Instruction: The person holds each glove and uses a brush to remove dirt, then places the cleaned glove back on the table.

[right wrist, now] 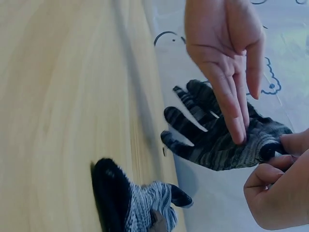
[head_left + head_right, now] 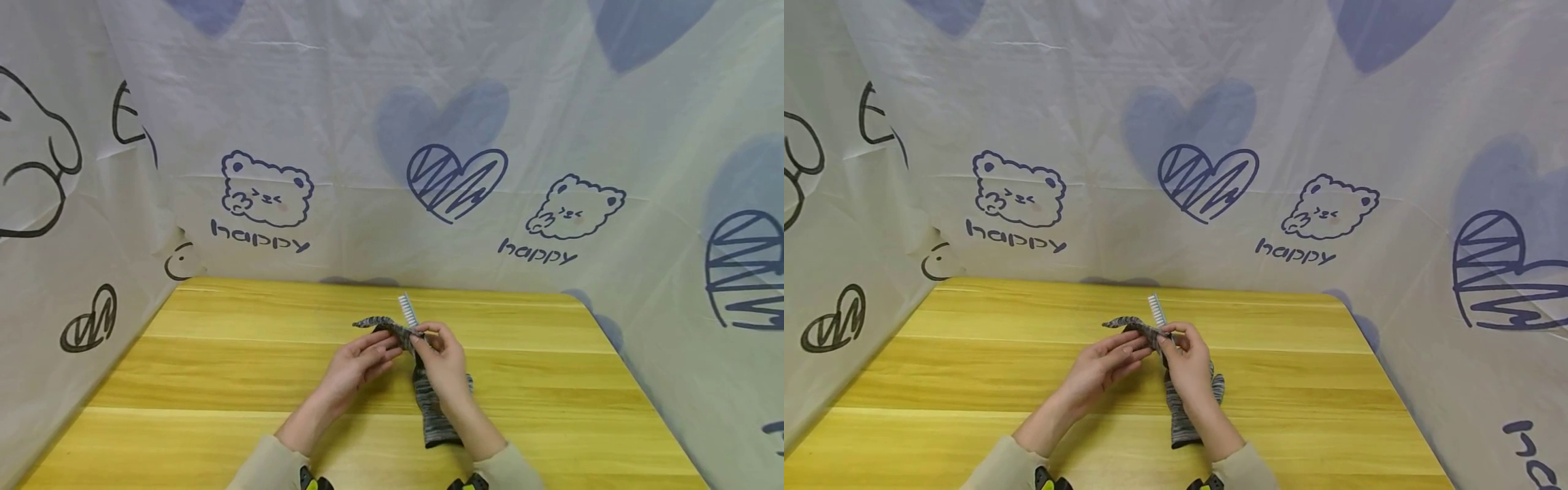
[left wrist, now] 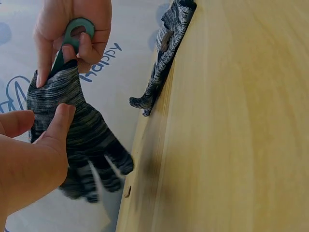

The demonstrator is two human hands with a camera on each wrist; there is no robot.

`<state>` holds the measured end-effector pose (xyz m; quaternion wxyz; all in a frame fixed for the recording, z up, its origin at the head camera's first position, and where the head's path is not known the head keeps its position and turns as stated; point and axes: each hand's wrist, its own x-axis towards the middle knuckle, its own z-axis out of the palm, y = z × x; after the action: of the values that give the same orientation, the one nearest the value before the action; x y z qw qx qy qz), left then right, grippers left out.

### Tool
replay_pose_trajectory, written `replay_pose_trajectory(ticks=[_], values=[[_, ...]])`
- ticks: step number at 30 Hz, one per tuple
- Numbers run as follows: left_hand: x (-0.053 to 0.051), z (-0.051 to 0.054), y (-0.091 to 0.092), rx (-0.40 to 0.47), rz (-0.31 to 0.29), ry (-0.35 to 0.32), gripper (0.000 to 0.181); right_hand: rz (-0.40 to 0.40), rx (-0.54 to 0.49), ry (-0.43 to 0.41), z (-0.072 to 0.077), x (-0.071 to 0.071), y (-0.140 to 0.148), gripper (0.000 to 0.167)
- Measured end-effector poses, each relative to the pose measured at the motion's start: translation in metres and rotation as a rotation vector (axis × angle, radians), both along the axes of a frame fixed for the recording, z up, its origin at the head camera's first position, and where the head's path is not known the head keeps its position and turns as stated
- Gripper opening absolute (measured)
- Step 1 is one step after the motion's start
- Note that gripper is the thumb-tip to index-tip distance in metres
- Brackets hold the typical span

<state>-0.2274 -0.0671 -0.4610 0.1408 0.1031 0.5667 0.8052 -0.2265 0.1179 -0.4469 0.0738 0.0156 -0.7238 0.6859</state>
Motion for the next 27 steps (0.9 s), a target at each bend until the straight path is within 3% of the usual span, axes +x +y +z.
replay_pose_trajectory(ticks=[7, 13, 17, 22, 27], values=[[0.002, -0.001, 0.003, -0.033, -0.056, -0.012, 0.051, -0.026, -0.237, -0.126, 0.005, -0.002, 0.003, 0.017], [0.004, -0.003, 0.009, -0.041, -0.081, -0.063, 0.048, 0.022, -0.432, -0.170, 0.008, -0.001, 0.001, 0.012], [0.005, -0.004, 0.011, 0.002, -0.097, -0.125, 0.046, 0.077, -0.539, -0.200, 0.010, 0.001, -0.002, 0.010], [0.007, -0.004, 0.010, 0.071, -0.122, -0.190, 0.028, 0.131, -0.556, -0.232, 0.011, 0.004, -0.004, 0.011], [0.005, -0.007, 0.008, 0.084, -0.117, -0.169, 0.018, 0.127, -0.507, -0.235, 0.009, 0.004, -0.005, 0.012]])
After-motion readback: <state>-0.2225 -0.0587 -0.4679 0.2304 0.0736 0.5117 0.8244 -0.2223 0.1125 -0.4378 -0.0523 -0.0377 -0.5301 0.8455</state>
